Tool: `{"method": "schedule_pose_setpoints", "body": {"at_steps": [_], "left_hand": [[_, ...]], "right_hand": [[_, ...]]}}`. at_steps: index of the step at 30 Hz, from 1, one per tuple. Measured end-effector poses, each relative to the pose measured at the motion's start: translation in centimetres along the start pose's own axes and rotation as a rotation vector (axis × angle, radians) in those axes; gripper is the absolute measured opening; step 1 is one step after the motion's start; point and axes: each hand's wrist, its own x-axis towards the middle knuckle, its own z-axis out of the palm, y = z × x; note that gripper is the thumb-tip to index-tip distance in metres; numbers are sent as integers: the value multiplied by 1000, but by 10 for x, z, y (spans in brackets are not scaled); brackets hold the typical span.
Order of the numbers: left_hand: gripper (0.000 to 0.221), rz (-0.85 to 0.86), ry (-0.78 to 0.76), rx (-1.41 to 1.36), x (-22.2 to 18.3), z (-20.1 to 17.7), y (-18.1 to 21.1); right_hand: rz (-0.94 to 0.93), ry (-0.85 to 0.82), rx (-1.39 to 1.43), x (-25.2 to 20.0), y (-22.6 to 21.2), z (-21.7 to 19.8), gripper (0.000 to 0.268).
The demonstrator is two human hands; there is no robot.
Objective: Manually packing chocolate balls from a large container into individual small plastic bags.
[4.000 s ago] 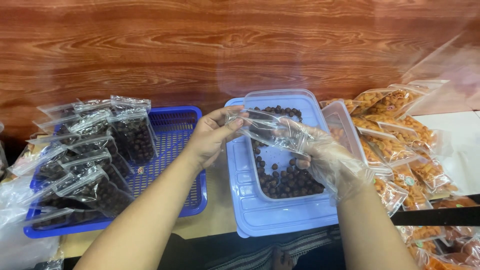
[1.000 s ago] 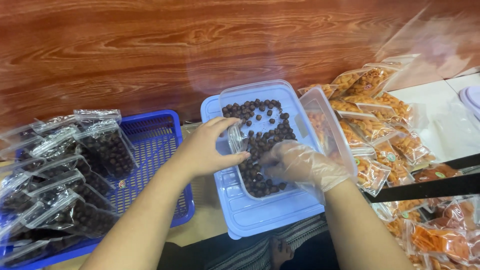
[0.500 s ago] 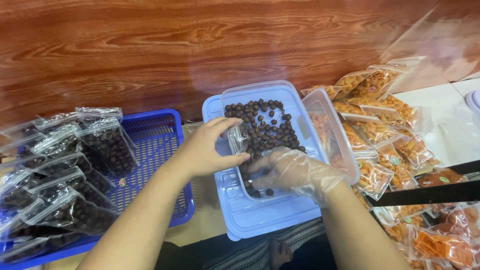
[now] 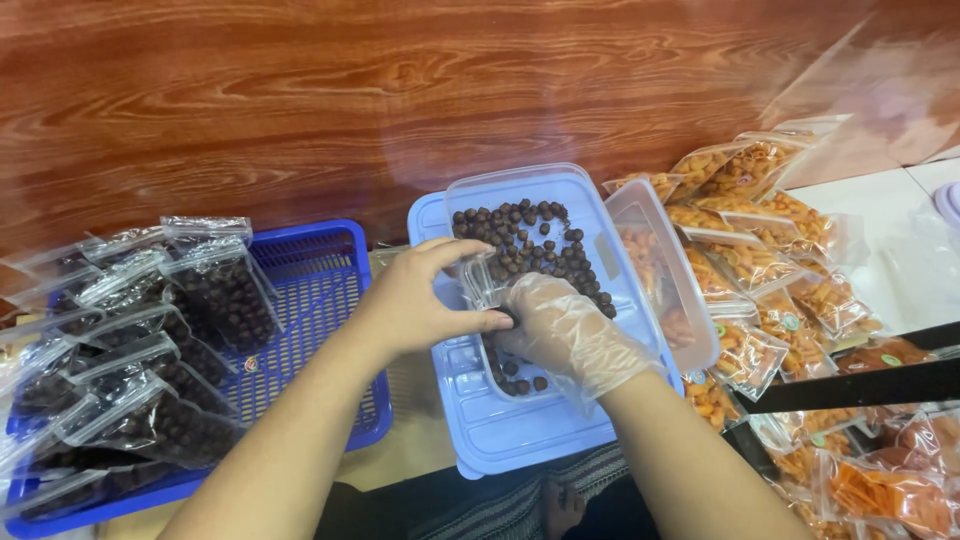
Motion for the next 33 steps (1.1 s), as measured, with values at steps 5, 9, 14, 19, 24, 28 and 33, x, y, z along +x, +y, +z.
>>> {"method": "schedule_pose_setpoints", "body": {"at_steps": [5, 9, 14, 19, 24, 28, 33], "left_hand": [[81, -22, 22, 32, -2, 4, 8], [82, -35, 36, 67, -3, 5, 11], [82, -14, 40, 183, 2, 6, 17], [85, 76, 46, 373, 3, 12, 26], [88, 97, 28, 362, 10, 22, 37], [88, 73, 23, 365, 18, 25, 41], [88, 51, 35, 377, 18, 32, 42]], "right_hand": [[-4, 70, -25, 30, 23, 37, 39], [-30, 144, -80, 22, 13, 32, 34], [-12, 136, 104, -29, 8, -35, 27], [31, 125, 335, -60, 14, -62, 38], [19, 244, 1022, -50, 3, -58, 40], [99, 296, 895, -52, 2, -62, 44], [6, 324, 868, -42, 21, -56, 38]]}}
